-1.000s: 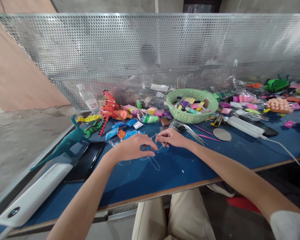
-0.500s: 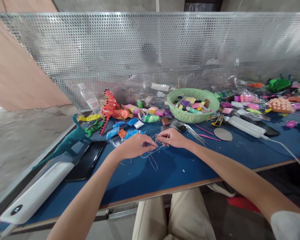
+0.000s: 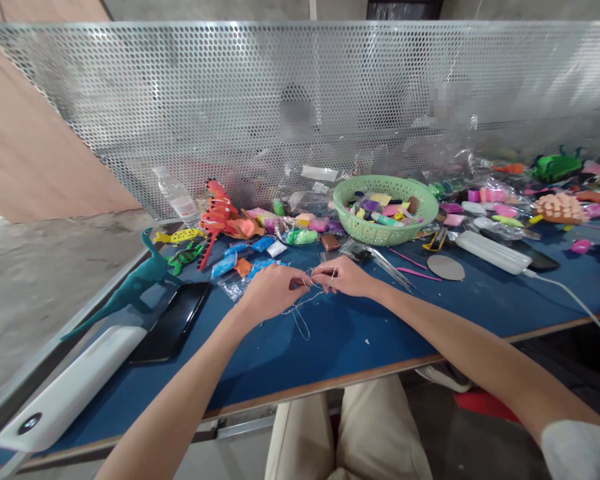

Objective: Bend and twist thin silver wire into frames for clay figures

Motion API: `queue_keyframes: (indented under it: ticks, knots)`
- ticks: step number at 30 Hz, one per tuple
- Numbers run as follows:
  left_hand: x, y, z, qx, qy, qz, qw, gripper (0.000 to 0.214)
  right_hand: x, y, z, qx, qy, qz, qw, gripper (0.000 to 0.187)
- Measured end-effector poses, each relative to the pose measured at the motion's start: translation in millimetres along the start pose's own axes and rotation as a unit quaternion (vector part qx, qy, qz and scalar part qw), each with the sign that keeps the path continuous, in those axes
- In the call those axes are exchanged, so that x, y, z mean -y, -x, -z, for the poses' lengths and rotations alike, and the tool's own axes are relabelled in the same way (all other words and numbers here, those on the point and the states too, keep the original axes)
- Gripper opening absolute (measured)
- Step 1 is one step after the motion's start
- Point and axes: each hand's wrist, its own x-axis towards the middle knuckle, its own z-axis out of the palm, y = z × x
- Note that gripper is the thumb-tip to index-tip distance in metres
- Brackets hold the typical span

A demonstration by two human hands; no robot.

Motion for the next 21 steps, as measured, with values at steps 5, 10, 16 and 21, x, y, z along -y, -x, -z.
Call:
queue_keyframes:
  ticks: [5, 10, 16, 21]
  knots:
    - [-1, -1, -1.5, 0.000, 0.022, 0.028, 0.999, 0.018, -2, 0, 0, -0.002, 0.004, -0.002, 1.000, 0.036]
    - [-9, 1, -2.5, -0.024, -0.017, 0.066, 0.997, 0.019, -3, 0, 0, -0.017, 0.013, 0.002, 1.000, 0.035]
    - [-4, -3, -8.7, -0.075, -0.039, 0.013, 0.996, 0.015, -1, 0, -1, -0.060, 0.042, 0.021, 0.997, 0.029]
    - [5, -7, -13.8, -0.215, -0.137, -0.120, 0.960, 0.014, 8, 2, -9, -0.152, 0.056, 0.049, 0.986, 0.022]
